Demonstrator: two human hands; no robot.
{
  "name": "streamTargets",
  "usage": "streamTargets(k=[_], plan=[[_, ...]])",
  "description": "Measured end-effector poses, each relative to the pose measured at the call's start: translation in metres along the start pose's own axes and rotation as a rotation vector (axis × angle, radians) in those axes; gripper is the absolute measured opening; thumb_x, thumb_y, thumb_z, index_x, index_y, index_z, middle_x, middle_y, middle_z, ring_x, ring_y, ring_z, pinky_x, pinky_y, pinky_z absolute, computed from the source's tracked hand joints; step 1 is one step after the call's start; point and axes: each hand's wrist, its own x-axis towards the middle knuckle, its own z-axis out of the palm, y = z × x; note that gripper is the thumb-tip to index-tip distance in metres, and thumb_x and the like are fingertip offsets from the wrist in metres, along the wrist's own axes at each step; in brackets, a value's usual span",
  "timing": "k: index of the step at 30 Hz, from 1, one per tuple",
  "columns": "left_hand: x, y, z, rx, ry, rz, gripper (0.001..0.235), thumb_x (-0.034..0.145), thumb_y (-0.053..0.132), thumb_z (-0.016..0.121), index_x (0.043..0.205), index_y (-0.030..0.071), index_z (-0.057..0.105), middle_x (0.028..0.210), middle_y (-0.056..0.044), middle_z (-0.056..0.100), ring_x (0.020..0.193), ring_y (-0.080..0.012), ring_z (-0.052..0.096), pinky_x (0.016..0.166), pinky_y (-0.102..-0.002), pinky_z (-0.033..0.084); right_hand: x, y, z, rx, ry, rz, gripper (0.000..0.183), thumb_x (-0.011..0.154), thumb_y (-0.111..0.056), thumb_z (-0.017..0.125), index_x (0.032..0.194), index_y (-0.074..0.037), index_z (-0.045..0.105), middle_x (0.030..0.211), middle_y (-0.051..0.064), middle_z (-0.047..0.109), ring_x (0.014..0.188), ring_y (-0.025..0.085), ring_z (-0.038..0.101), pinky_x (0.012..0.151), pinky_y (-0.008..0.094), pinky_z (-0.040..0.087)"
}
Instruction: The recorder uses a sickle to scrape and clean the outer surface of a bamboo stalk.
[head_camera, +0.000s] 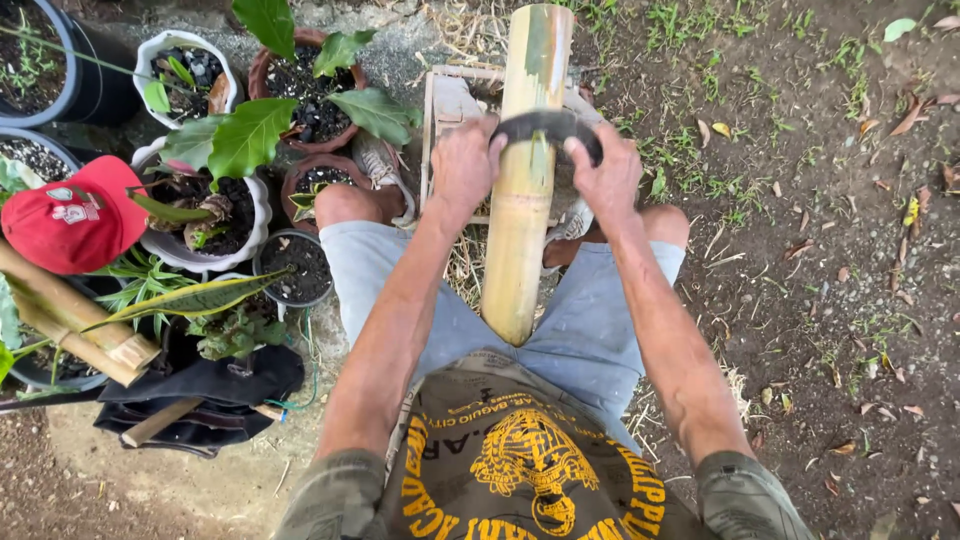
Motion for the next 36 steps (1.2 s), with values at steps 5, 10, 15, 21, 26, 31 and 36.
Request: streamTargets(k=[5, 10, 15, 21, 26, 31, 36], plan=[[-0.076, 0.012, -0.012, 0.045, -0.210, -0.112, 0.021, 0.094, 0.026, 0.068, 0.099, 0.006, 0.069, 0.087, -0.024, 0.070, 0.079, -0.0446, 0.070, 0.072, -0.055, 0.055, -0.063, 0.007, -0.016, -0.052, -0.141, 0.034, 0.032, 0.088, -0.036, 0.081, 0.101, -0.008, 0.071, 0.080, 0.018, 0.070, 0.073, 0.038, 0.069, 0.068, 0.049, 0.054], [-0.089, 0.020, -0.017, 0.023, -0.319, -0.186, 0.023, 0.090, 0.027, 0.069, 0.099, 0.006, 0.070, 0.086, -0.026, 0.072, 0.082, -0.0462, 0.070, 0.074, -0.056, 0.054, -0.070, -0.005, -0.027, -0.045, -0.216, 0.079, 0.033, 0.086, -0.037, 0.081, 0.099, -0.009, 0.070, 0.077, 0.015, 0.070, 0.073, 0.036, 0.070, 0.069, 0.048, 0.055], [-0.066, 0.020, -0.018, 0.067, 0.065, 0.052, 0.021, 0.088, 0.023, 0.071, 0.100, 0.006, 0.067, 0.085, -0.021, 0.070, 0.079, -0.0421, 0.068, 0.071, -0.051, 0.053, -0.056, -0.001, -0.019, 0.018, -0.078, 0.066, 0.032, 0.085, -0.030, 0.085, 0.098, -0.006, 0.069, 0.078, 0.015, 0.070, 0.071, 0.035, 0.070, 0.066, 0.045, 0.054], [-0.036, 0.033, -0.020, -0.208, 0.287, -0.211, 0.026, 0.095, 0.027, 0.064, 0.104, 0.002, 0.066, 0.080, -0.019, 0.066, 0.074, -0.0345, 0.064, 0.069, -0.047, 0.050, -0.030, -0.016, -0.015, 0.027, 0.133, -0.270, 0.018, 0.095, -0.006, 0.076, 0.102, 0.000, 0.062, 0.088, 0.017, 0.063, 0.078, 0.036, 0.066, 0.069, 0.045, 0.052], [-0.006, -0.003, 0.037, -0.556, 0.164, -0.544, 0.042, 0.103, 0.038, 0.053, 0.103, -0.001, 0.068, 0.082, -0.021, 0.068, 0.077, -0.0274, 0.065, 0.075, -0.043, 0.050, 0.004, -0.027, -0.018, -0.070, 0.174, -0.484, 0.015, 0.092, 0.002, 0.066, 0.104, 0.000, 0.057, 0.091, 0.018, 0.061, 0.080, 0.037, 0.063, 0.070, 0.046, 0.051], [-0.033, 0.019, 0.023, -0.488, 0.159, -0.483, 0.050, 0.096, 0.045, 0.061, 0.108, -0.003, 0.068, 0.097, -0.021, 0.069, 0.087, -0.0258, 0.065, 0.079, -0.043, 0.052, 0.015, 0.004, -0.007, 0.059, 0.282, -0.231, 0.012, 0.102, 0.001, 0.060, 0.111, 0.002, 0.053, 0.087, 0.017, 0.060, 0.072, 0.031, 0.063, 0.066, 0.044, 0.051], [-0.113, -0.011, 0.056, -1.304, -0.408, -0.631, 0.072, 0.074, 0.020, 0.087, 0.134, 0.004, 0.051, 0.123, -0.009, 0.070, 0.113, -0.0184, 0.067, 0.101, -0.034, 0.053, 0.039, 0.018, 0.004, 0.115, 0.310, -0.084, 0.013, 0.103, -0.003, 0.063, 0.107, 0.002, 0.052, 0.077, 0.015, 0.058, 0.066, 0.029, 0.060, 0.063, 0.042, 0.047]])
